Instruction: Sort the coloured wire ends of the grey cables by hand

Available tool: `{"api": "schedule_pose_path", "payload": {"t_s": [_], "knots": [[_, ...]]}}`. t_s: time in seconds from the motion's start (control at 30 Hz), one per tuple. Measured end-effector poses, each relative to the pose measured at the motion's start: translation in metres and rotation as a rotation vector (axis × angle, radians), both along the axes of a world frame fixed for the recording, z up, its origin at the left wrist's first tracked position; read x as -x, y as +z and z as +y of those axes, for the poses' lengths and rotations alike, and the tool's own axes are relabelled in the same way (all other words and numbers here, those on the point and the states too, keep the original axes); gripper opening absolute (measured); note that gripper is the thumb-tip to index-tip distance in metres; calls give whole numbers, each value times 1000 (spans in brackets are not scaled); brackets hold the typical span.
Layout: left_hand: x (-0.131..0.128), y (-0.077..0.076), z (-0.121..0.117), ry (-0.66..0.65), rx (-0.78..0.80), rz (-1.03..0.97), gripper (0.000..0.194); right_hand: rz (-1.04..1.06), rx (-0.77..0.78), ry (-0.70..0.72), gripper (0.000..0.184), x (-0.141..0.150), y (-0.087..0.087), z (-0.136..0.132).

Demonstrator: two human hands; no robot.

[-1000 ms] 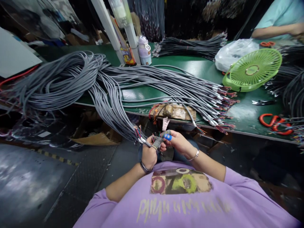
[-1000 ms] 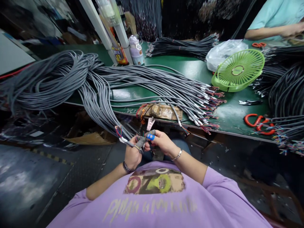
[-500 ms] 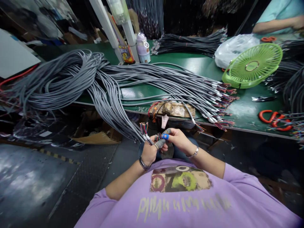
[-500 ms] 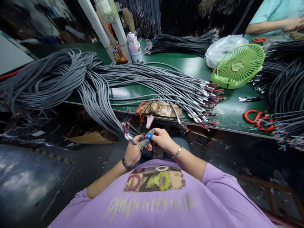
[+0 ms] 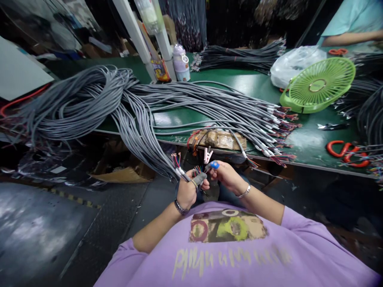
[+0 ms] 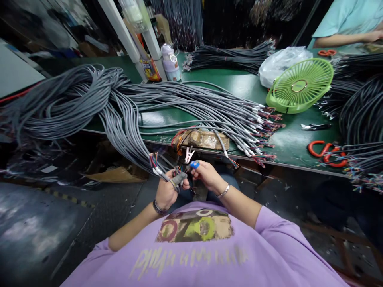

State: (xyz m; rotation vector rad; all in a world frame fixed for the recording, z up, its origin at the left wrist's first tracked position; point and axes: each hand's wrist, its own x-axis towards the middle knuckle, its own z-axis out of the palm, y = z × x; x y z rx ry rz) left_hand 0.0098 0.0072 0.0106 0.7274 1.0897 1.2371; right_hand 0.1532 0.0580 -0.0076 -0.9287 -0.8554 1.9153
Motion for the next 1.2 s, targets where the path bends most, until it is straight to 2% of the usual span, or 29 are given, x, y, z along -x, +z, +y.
{"api": "schedule_pose_path", "payload": {"t_s": [0.1, 0.2, 0.3, 0.43, 0.5, 0.57, 0.7, 0.77, 1.0, 1.2], "knots": [[1, 5, 3, -32, -5, -17, 22, 57, 141, -50, 39, -3, -3, 15], [0, 10, 7, -56, 4, -35, 22, 68, 161, 0, 41, 0, -2, 28], [-3, 12, 11, -65, 10, -42, 23, 96, 54, 36, 44, 7, 1, 33], [-5, 10, 15, -73, 25, -39, 24, 12, -167, -147, 48, 16, -1, 30], [-5, 9, 16, -71, 32, -41, 25, -27, -215, -223, 49, 19, -4, 28], [-5, 9, 17, -68, 35, -48, 25, 24, -177, -205, 49, 22, -7, 28], [-6, 9, 18, -74, 40, -64, 25, 248, 76, -55, 49, 27, -5, 32], [-7, 8, 18, -72, 42, -61, 26, 304, 163, -62, 47, 28, -2, 34], [-8, 5, 18, -72, 43, -28, 27, 339, 194, -113, 43, 30, 1, 32], [-7, 5, 11, -56, 15, -18, 25, 358, 214, 13, 49, 21, 3, 27]]}}
